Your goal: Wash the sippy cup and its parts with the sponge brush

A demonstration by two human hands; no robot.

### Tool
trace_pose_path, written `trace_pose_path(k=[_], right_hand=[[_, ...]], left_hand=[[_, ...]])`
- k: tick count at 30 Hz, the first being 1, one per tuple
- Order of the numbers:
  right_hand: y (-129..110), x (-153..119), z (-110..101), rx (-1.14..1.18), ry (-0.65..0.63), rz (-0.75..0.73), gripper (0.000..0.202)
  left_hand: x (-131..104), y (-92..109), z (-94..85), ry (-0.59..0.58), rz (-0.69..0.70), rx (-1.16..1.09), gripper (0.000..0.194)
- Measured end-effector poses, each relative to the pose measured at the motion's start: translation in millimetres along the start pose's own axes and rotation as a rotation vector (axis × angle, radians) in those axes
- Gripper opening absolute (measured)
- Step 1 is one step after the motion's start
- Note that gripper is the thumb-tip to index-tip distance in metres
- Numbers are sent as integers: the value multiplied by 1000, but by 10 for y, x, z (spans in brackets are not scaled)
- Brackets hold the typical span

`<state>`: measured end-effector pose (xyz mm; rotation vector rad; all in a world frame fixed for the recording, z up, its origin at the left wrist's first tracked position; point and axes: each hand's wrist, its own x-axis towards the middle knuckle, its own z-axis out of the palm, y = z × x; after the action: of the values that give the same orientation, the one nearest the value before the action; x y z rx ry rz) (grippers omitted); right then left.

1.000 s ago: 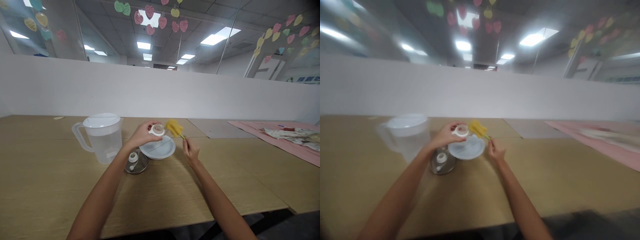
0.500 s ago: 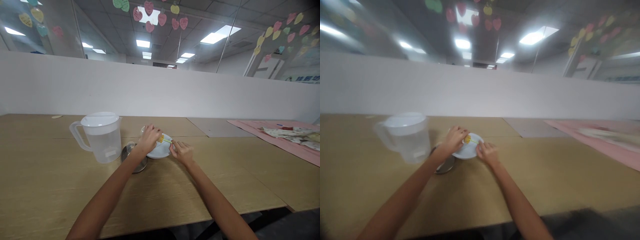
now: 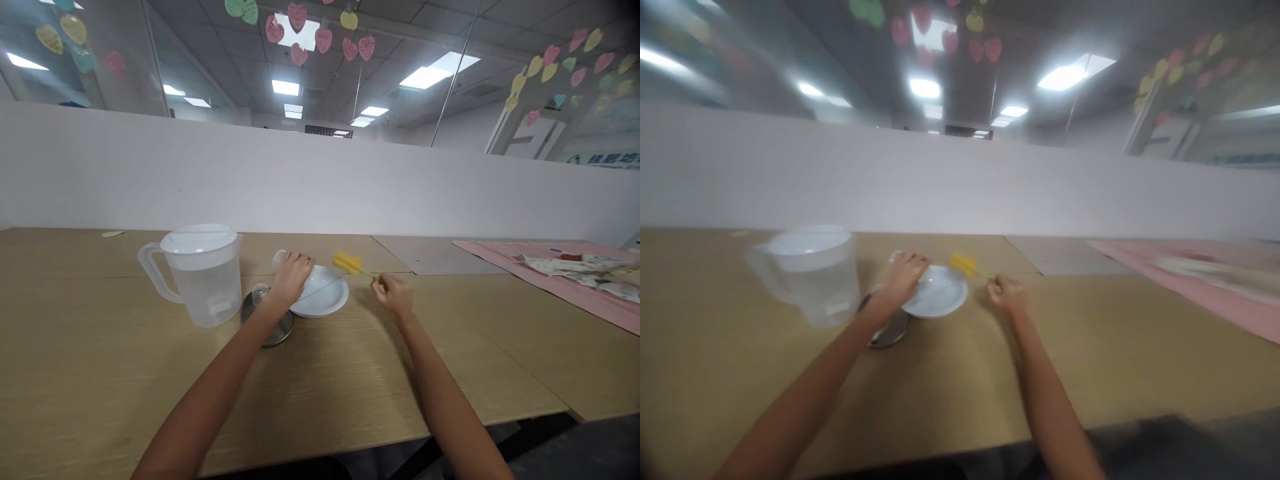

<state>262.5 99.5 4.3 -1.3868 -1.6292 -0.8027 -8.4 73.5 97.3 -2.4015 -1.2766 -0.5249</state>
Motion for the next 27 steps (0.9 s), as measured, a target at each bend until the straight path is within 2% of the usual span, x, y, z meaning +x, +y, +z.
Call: trace_pose_path(k=[2,3,6,8,11,14,16,19,22,24,27], right_hand=[[44,-28,56,-86,-125,198,31],[37,-47,85,-108,-236,249,31],[-57,-112,166,-70,-608,225,31],[-136,-146,202,-21,-738,175,27],[-212,-155,209,22,-790,135,20],[-240,-121,178,42,-874,116,22],[-256,-96,154,33,-966,119,25],[-279,-72,119,14,-1055,125,28],[-257,-49,86,47,-1086,132,31],[-210,-9,76,98,-1065,166,32],[-155,114,105,164,-941,262,33]], left_hand=[[-3,-7,-78,4,-138,-192,50],[-7,7,-129,1,-198,-307,59],[-43,119,-279,-90,-243,-590,74],[-84,241,-338,-203,-170,-675,75],[-149,440,-329,-361,-14,-676,73],[-188,576,-232,-492,137,-611,68],[-193,613,-161,-569,166,-561,64],[-177,594,-120,-658,139,-513,63],[-155,469,-204,-724,147,-548,73],[-143,301,-307,-719,133,-595,74],[-145,-57,-399,-632,-6,-621,46]])
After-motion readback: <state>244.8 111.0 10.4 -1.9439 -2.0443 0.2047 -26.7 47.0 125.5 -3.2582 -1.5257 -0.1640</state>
